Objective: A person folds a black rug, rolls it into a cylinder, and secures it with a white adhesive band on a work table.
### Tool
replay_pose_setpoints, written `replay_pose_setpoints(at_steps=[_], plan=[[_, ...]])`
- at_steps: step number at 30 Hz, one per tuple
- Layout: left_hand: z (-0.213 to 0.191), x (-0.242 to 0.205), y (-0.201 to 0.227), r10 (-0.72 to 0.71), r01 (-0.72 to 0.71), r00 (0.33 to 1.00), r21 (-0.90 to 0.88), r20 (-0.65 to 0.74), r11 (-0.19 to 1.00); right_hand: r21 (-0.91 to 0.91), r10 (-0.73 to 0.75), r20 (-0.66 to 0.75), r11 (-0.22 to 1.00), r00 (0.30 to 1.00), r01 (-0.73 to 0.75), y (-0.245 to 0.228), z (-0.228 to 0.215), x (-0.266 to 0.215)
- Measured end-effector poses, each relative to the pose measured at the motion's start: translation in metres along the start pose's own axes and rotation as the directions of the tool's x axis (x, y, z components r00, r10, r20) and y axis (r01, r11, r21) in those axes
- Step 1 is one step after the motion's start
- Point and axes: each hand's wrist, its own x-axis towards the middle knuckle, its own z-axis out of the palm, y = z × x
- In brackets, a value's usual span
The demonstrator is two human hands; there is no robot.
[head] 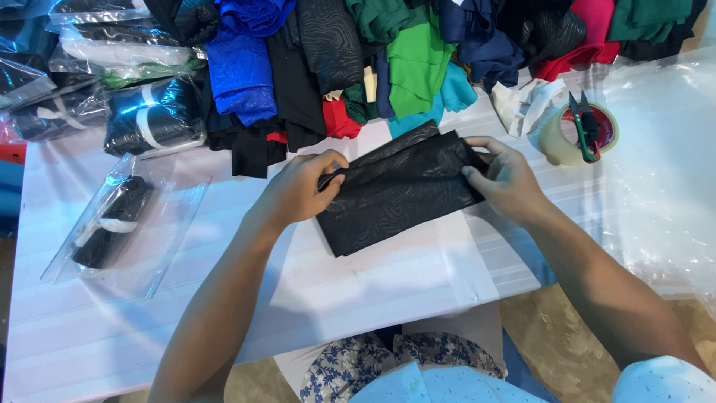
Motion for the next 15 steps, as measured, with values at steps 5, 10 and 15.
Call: replay_pose_setpoints(at_steps=[5,10,15], plan=[[0.0,-0.012,-0.011,-0.094,0.092,0.994,0.039,0.059,0.995,-0.02,0.012,0.174,1.0,0.985,-0.008,-0.039,0.023,-0.008],[0.012,-0.023,-0.03,-0.072,0.074,0.997,0.066,-0.037,0.995,-0.013,-0.051,0.256,0.998,0.965,0.056,-0.058,0.025,0.003],[0.021,-0.029,-0.039,-0.023,0.039,0.991,0.121,-0.129,0.992,-0.095,-0.14,0.256,0.981,0.956,0.169,-0.033,0.008,0.028]])
